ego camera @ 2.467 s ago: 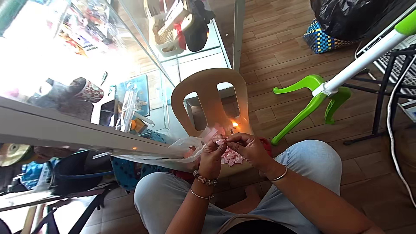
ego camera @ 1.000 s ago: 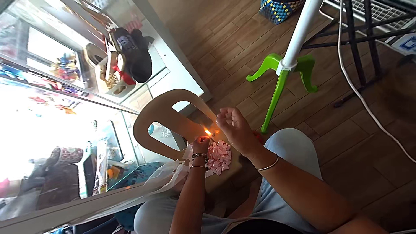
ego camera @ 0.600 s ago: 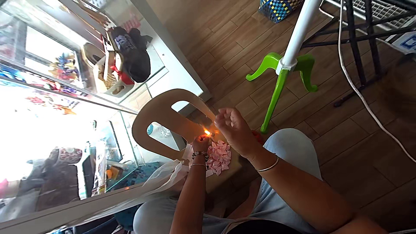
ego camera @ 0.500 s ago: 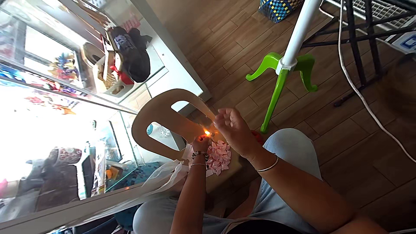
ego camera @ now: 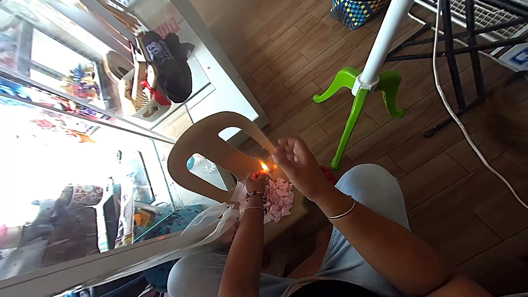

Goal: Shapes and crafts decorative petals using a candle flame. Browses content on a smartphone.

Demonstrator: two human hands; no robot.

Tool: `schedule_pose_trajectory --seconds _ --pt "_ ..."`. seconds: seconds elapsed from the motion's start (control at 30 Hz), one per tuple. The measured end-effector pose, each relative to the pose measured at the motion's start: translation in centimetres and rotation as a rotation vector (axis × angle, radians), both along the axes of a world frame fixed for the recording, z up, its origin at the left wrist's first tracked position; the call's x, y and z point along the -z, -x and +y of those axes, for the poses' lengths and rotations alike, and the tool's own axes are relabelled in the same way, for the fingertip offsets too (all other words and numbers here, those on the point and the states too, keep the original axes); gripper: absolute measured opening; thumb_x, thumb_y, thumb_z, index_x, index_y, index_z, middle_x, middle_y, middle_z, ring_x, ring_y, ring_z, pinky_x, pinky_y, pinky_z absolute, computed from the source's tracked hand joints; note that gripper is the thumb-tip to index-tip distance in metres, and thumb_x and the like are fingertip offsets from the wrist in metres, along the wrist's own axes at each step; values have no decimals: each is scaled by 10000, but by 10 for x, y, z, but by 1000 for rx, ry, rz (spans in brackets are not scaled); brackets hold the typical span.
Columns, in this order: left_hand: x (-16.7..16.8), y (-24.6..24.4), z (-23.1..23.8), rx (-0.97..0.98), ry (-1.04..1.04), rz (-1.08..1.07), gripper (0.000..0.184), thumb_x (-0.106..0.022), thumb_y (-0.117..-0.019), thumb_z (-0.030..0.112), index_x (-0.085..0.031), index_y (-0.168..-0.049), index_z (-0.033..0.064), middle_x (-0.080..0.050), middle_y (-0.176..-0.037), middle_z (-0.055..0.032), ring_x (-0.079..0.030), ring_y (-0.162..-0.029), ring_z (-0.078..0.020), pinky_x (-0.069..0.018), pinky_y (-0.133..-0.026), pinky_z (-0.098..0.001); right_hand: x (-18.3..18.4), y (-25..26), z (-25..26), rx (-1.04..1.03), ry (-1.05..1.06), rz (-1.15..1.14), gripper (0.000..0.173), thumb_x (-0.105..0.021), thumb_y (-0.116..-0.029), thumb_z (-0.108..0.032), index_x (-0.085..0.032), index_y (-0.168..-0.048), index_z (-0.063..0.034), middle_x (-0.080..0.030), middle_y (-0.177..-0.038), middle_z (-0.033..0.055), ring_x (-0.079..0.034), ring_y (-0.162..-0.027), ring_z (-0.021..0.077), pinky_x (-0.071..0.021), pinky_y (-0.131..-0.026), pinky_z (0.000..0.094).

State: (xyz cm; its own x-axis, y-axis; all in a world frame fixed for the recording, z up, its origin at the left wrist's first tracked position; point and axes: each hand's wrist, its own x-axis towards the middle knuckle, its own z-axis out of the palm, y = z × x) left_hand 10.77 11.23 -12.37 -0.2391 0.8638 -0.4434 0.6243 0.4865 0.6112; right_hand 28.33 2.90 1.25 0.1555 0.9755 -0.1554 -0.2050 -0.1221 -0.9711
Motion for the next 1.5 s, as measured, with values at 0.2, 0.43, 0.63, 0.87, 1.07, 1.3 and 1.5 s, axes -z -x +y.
schedule_pose_trajectory --seconds 0.2,0.43,0.63,0.87,1.07,1.3,1.5 --pt "4 1 -1 -21 5 -44 179 -658 -999 145 -716 -1093 4 -684 -916 -121 -613 -768 -169 -516 -753 -358 2 0 1 -4 3 -23 440 -588 -1042 -223 -460 -1431 -62 -595 -1321 136 -620 -1109 208 -528 -886 387" --pt "-20 11 -19 -30 -10 -240 158 -656 -1001 126 -687 -1066 -15 -697 -918 -105 -632 -770 -139 -514 -701 -311 6 8 6 -6 27 -81 429 -577 -1052 -259 -475 -1423 -69 -603 -1320 135 -620 -1113 220 -523 -889 403" --pt "-97 37 -72 15 -133 -497 97 -640 -998 91 -671 -997 0 -711 -882 -54 -674 -810 -103 -532 -681 -257 16 30 18 -291 101 -150 298 -586 -1051 -179 -569 -1295 -9 -628 -1196 151 -639 -986 210 -537 -866 388" --pt "-115 64 -111 -39 -375 -725 55 -641 -960 27 -694 -942 24 -719 -833 -2 -665 -752 -49 -535 -653 -197 11 65 3 -587 90 26 214 -620 -1016 -97 -637 -1184 36 -680 -1087 103 -681 -963 120 -578 -878 286" --pt "-108 81 -117 16 -502 -735 54 -669 -927 23 -713 -959 20 -719 -821 23 -655 -721 -22 -546 -668 -191 15 84 -5 -551 44 40 166 -675 -959 -35 -677 -1110 36 -709 -1032 78 -694 -926 98 -586 -871 255" --pt "-104 96 -121 46 -594 -621 74 -686 -915 55 -715 -956 1 -722 -868 -2 -677 -793 -28 -575 -761 -207 22 109 -7 -507 -105 -157 95 -615 -992 -77 -674 -1016 -8 -691 -925 16 -659 -851 30 -558 -832 210" --pt "-110 104 -123 -3 -574 -571 87 -679 -927 79 -723 -962 13 -719 -856 3 -669 -771 -16 -564 -743 -186 26 115 -4 -530 -236 -290 281 -535 -1053 -156 -702 -1198 18 -691 -1213 102 -657 -1072 71 -527 -953 218"
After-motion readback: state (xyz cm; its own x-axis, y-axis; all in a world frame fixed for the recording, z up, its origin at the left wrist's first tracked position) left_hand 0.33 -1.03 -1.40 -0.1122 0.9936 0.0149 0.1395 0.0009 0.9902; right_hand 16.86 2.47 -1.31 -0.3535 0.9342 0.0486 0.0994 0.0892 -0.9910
